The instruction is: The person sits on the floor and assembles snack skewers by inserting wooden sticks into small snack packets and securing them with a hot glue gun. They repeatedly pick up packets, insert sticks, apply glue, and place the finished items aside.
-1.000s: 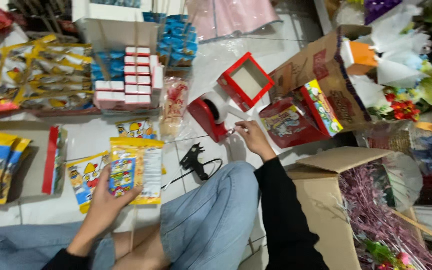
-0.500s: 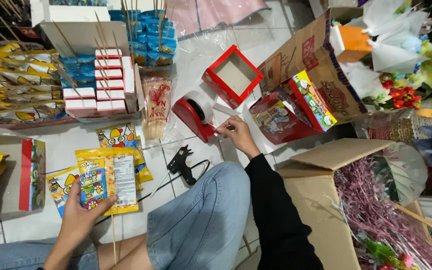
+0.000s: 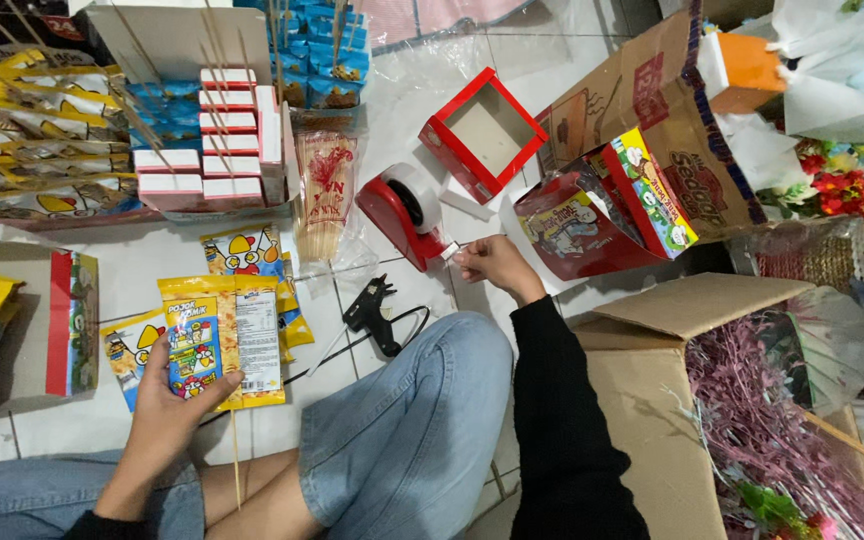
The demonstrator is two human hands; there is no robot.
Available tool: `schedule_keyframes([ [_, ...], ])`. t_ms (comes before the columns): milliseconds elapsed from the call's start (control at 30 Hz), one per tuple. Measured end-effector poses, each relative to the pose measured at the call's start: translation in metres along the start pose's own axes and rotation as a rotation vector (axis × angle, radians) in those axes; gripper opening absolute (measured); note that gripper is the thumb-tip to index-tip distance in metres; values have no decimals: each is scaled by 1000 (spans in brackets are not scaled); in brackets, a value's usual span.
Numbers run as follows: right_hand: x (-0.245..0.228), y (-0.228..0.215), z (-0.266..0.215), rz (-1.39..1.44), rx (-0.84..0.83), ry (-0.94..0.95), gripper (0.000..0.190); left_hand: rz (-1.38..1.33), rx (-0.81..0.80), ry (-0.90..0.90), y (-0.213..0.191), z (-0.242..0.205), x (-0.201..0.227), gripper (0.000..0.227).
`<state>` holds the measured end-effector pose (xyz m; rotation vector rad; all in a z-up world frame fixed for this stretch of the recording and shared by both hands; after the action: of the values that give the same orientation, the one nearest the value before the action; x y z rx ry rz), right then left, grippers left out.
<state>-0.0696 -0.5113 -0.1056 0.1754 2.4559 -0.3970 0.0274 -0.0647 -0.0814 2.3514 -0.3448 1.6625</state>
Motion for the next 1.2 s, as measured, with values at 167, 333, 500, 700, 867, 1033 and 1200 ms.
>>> schedule_keyframes([
  [167,-12,-2,-4,-179,88,90,29,53,-7,-53,0,-2,10,62],
  [333,-21,-1,-9,-334,184,143,19,48,-34,-24,3,-3,13,65],
  [500,-21,-2,-13,-302,228,205,17,34,-41,-40,6,-6,22,64],
  [700,-2,-10,10,-334,288,49,14,25,-53,-73,7,-5,13,68],
  [867,57,-24,45,-918,437,81,6,98,-80,-35,7,-8,22,66],
  [1033,30,-7,-30,-524,382,-165,9,79,-84,-59,10,-8,25,74],
  [1200,-66,60,-135,-180,320,-443,13,18,-108,53,18,-4,19,99],
])
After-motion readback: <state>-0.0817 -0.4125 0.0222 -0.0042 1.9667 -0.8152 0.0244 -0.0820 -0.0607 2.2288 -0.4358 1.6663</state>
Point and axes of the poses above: each hand's wrist, its own z-axis towards the middle knuckle, its own y-axis out of the palm, x = y × z, the point moved 8 cm from there along z, towards the middle knuckle, and after that the axes turned 14 degrees about y, right-handed, at the moved point
